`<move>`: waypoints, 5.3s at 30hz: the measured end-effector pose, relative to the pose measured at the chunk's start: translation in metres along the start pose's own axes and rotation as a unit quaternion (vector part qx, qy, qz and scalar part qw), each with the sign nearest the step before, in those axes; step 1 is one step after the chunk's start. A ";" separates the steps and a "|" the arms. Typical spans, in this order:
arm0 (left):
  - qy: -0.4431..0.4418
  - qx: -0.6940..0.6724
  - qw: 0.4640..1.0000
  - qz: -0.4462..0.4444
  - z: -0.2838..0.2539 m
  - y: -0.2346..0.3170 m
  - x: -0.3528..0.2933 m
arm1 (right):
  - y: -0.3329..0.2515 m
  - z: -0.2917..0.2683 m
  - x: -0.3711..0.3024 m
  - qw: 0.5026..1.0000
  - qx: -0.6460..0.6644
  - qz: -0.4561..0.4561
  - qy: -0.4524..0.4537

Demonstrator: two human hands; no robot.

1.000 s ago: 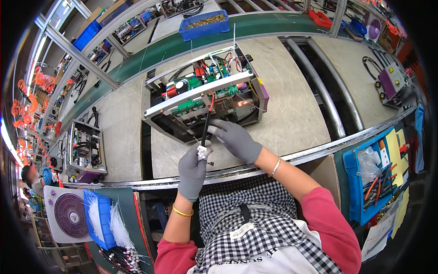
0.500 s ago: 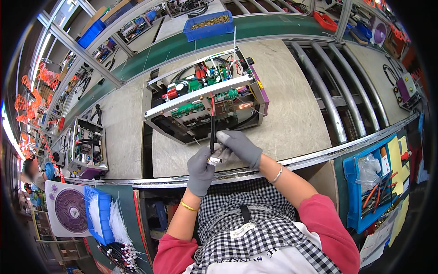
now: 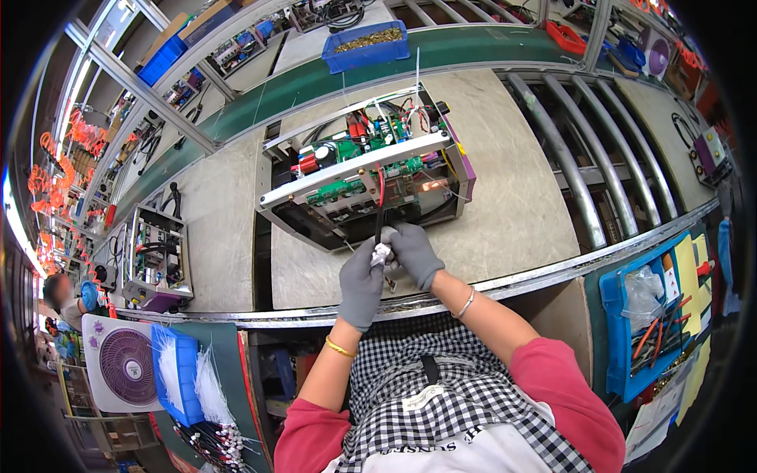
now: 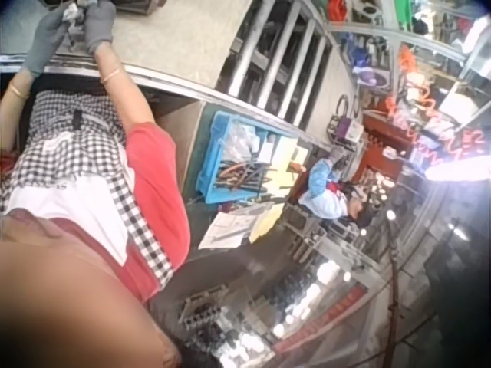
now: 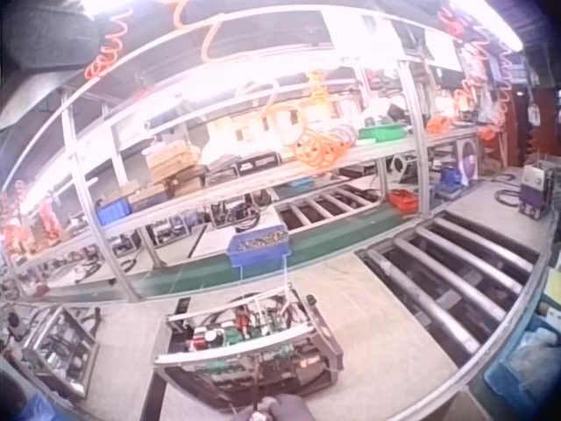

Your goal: Assemble and wire internal components of an electronic inverter unit on a production line.

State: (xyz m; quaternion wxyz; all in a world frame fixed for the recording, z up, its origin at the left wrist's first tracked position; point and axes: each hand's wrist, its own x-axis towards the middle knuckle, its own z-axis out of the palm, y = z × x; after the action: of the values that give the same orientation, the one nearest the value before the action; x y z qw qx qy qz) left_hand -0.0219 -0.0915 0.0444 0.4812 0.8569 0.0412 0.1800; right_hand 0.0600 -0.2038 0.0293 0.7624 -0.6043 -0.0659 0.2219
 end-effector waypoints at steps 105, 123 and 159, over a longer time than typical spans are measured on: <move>-0.031 0.197 0.966 0.163 0.040 0.031 0.067 | -0.181 -0.016 -0.012 0.455 -0.742 -0.491 0.047; -0.033 0.144 0.972 0.182 0.039 0.025 0.069 | -0.163 -0.015 -0.014 0.407 -0.793 -0.452 0.022; 0.050 0.067 0.993 0.083 -0.051 0.081 0.095 | -0.096 0.001 -0.015 0.816 -0.509 -0.274 0.013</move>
State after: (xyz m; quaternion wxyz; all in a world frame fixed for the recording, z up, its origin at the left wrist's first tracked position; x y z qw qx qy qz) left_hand 0.0401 -0.0700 0.1624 0.4037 0.8776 0.0059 0.2586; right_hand 0.0708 -0.2258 0.1232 0.3758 -0.8660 -0.3224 -0.0699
